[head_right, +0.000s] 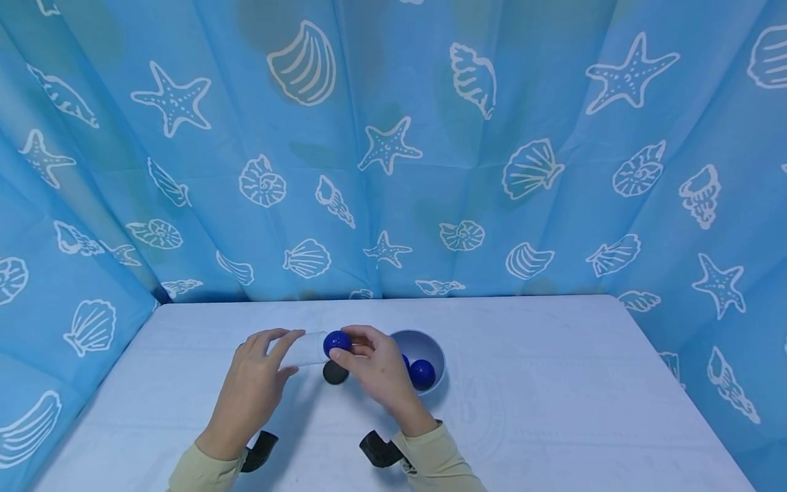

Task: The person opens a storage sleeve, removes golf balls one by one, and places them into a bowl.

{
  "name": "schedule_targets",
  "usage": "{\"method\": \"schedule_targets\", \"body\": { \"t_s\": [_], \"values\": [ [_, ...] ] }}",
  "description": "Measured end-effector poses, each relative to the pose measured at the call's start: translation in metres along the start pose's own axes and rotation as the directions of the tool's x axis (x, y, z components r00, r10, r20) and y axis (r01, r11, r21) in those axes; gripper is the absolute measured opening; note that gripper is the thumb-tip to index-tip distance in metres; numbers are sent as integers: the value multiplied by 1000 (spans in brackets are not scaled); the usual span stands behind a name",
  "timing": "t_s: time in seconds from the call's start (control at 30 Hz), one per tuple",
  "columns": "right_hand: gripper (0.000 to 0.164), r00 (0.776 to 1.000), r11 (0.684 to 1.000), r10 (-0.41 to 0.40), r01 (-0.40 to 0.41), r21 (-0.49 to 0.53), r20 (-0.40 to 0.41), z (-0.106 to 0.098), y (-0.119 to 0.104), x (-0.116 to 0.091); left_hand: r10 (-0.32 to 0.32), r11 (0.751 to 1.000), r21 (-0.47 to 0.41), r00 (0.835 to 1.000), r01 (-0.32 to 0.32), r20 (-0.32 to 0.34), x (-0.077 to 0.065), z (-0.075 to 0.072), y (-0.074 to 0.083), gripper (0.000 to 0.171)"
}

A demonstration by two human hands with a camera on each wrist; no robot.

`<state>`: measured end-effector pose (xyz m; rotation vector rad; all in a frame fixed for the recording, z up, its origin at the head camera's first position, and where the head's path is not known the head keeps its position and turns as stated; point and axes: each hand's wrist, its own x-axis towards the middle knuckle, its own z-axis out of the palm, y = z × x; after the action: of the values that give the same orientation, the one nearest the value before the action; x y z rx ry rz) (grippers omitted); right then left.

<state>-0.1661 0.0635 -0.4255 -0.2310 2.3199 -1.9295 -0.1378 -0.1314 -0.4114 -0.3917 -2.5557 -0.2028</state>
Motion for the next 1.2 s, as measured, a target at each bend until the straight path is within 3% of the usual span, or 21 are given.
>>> {"method": "schedule_targets", "body": {
  "t_s": [0.5,0.8,1.2],
  "values": [
    [55,997,1000,26,-26,-5,-74,-14,-3,2,-16,1000,-16,1000,15,-20,-1,2,0,67],
    [49,988,998,23,-32,-61,-152,-27,-5,3,-13,999,-34,999,12,-42,0,3,-1,70],
    [48,986,984,38,-65,-163,-165,-40,-4,6,-30,998,-51,999,28,-35,0,5,-1,69]
  ]
}}
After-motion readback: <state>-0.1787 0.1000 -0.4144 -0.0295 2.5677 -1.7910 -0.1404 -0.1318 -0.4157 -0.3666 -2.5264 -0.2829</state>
